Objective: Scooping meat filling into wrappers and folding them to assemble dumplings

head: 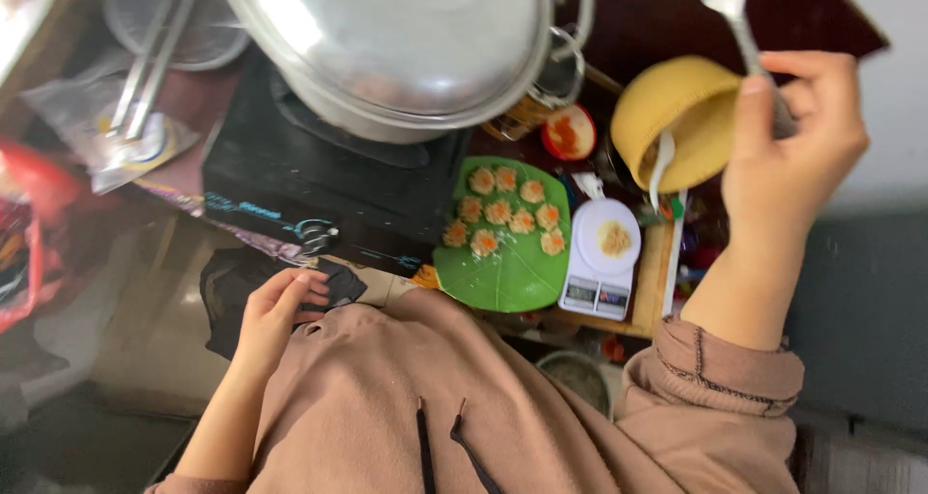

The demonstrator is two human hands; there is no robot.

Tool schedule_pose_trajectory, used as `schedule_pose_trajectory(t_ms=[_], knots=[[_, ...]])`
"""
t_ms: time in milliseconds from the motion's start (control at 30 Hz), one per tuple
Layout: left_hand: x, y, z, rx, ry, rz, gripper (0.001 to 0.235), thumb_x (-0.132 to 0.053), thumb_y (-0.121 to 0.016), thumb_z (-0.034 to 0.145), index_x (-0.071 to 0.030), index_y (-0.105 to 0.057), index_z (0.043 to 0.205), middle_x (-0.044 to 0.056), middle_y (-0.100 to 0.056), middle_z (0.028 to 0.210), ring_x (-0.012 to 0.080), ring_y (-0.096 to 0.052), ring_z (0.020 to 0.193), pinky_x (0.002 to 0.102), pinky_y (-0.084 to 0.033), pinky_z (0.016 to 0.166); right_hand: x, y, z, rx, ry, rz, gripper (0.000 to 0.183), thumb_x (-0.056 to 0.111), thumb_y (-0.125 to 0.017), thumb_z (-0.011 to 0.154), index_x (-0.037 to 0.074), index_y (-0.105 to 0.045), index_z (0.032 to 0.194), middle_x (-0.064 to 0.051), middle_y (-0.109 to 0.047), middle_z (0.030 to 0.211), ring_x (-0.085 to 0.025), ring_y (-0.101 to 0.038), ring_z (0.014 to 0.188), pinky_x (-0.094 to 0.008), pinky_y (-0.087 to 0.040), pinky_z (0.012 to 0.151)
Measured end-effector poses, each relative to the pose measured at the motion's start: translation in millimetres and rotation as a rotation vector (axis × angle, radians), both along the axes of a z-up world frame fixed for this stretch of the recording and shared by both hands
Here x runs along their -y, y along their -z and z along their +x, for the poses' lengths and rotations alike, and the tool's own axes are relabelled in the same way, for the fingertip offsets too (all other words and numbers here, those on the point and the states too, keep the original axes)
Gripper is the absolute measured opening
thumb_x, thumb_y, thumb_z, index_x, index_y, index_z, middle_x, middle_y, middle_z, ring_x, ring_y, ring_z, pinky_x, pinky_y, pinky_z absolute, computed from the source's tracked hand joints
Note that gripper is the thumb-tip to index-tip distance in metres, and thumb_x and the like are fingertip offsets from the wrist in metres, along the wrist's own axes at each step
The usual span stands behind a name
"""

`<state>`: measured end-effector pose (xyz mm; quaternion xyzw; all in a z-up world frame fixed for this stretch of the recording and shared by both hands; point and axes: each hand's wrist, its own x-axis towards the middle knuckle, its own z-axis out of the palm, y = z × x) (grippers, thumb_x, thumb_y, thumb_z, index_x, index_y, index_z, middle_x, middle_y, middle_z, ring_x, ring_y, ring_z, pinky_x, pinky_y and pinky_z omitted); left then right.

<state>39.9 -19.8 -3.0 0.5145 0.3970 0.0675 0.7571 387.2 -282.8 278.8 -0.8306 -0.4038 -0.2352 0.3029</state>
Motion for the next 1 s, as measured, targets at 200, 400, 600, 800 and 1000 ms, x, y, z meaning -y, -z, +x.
schedule_pose_trajectory(t_ms=[200, 400, 600, 800, 1000], knots=[[27, -11, 47, -0.026, 0.421, 0.006, 0.038, -0.028, -0.055, 0.098, 0.002, -0.078, 0.097, 0.012, -0.075, 0.092, 0.02, -0.069, 0.085, 0.035, -0.061, 0.077, 127, 51, 17, -0.175, 0.296, 0.185, 0.011, -0.007, -0.065, 0.11, 0.0, -0.063, 0.117, -0.01, -0.056, 0.074, -0.014, -0.048, 0.063, -0.03, -0.037, 0.06], [87, -7, 116, 0.11, 0.665, -0.054, 0.033, -0.025, -0.056, 0.099, 0.001, -0.075, 0.106, 0.012, -0.076, 0.092, 0.0189, -0.069, 0.079, 0.03, -0.058, 0.074, 228, 106, 18, -0.407, 0.483, 0.281, 0.007, 0.002, -0.064, 0.108, 0.006, -0.065, 0.113, -0.009, -0.064, 0.081, -0.014, -0.058, 0.067, -0.026, -0.046, 0.061], [179, -37, 195, 0.077, 0.697, 0.014, 0.029, -0.015, -0.054, 0.101, 0.002, -0.076, 0.108, 0.022, -0.074, 0.093, 0.0273, -0.072, 0.088, 0.045, -0.063, 0.078, 308, 188, 37, -0.545, 0.495, 0.333, 0.015, 0.0, -0.066, 0.097, 0.003, -0.071, 0.111, -0.008, -0.061, 0.065, -0.013, -0.06, 0.061, -0.024, -0.044, 0.06], [260, 3, 250, 0.031, 0.736, -0.042, 0.03, -0.019, -0.055, 0.101, 0.001, -0.072, 0.116, 0.019, -0.071, 0.094, 0.0269, -0.069, 0.087, 0.044, -0.063, 0.076, 317, 228, 84, -0.841, 0.386, 0.41, 0.021, -0.002, -0.065, 0.093, 0.006, -0.071, 0.111, -0.01, -0.06, 0.062, -0.016, -0.061, 0.06, -0.027, -0.048, 0.06], [320, 1, 298, -0.075, 0.643, -0.082, 0.031, -0.025, -0.054, 0.098, -0.009, -0.067, 0.121, 0.007, -0.07, 0.104, 0.0167, -0.068, 0.093, 0.035, -0.061, 0.082, 256, 221, 172, -0.942, 0.175, 0.193, 0.009, 0.017, -0.06, 0.101, 0.01, -0.067, 0.103, -0.003, -0.068, 0.076, -0.013, -0.066, 0.065, -0.029, -0.051, 0.064]])
